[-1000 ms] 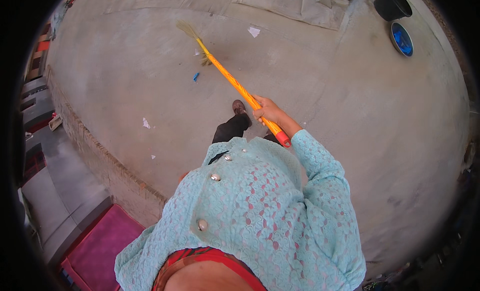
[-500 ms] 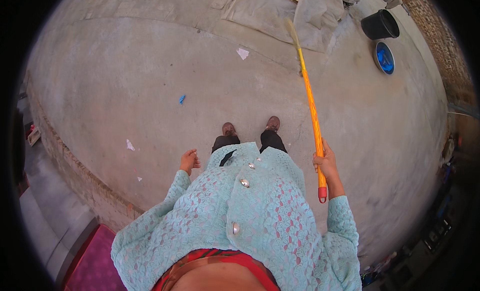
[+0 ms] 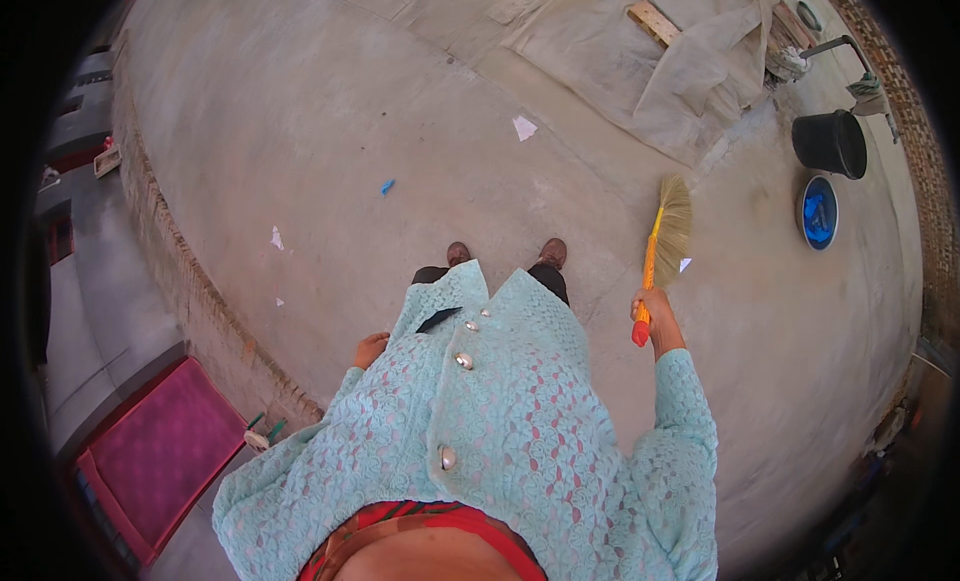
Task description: The person sweeps a concrete rooftop terrace using a long-handled broom. They move around the area, sweeping debris toward the edges and into a pile.
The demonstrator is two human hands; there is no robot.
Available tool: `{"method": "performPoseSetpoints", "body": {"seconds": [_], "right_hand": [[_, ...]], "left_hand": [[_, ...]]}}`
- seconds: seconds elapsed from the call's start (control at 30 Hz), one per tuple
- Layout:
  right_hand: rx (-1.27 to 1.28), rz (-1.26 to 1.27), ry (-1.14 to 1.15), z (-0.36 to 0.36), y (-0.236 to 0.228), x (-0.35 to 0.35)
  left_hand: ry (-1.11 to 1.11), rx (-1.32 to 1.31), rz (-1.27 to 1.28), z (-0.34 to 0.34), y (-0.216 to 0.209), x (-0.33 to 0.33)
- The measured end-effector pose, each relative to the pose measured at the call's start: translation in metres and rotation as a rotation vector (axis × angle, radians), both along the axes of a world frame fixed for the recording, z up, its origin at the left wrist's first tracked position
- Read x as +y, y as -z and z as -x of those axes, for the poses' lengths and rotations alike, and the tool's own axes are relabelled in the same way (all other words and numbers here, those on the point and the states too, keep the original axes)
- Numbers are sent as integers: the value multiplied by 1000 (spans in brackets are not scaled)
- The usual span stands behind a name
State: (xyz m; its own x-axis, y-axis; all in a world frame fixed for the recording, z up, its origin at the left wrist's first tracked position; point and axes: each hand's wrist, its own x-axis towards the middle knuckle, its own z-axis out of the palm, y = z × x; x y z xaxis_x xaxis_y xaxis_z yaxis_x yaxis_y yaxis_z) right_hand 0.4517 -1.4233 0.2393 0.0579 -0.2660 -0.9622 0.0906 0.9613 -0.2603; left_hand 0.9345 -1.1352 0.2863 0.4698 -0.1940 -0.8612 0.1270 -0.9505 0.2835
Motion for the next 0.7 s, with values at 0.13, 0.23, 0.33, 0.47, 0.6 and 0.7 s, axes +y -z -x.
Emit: {"method": "performPoseSetpoints", "body": {"seconds": [0.13, 0.23, 0.33, 0.47, 0.6, 0.7], "right_hand": [[-98, 10, -83, -75, -6, -22], [-184, 55, -141, -135, -14, -27], [-269, 74, -234, -196, -28, -34], [-546, 65, -325, -268, -41, -56], [-796, 86, -353, -317, -61, -69], [-838, 155, -382, -319, -83, -70]], "left_hand": [[-73, 67, 118, 19, 19, -3], [-134, 34, 88, 20, 18, -10], [-298, 44, 128, 10, 26, -3], [-374, 36, 140, 2, 21, -1], [-443, 15, 160, -8, 20, 9], [-551, 15, 192, -14, 22, 19]]}}
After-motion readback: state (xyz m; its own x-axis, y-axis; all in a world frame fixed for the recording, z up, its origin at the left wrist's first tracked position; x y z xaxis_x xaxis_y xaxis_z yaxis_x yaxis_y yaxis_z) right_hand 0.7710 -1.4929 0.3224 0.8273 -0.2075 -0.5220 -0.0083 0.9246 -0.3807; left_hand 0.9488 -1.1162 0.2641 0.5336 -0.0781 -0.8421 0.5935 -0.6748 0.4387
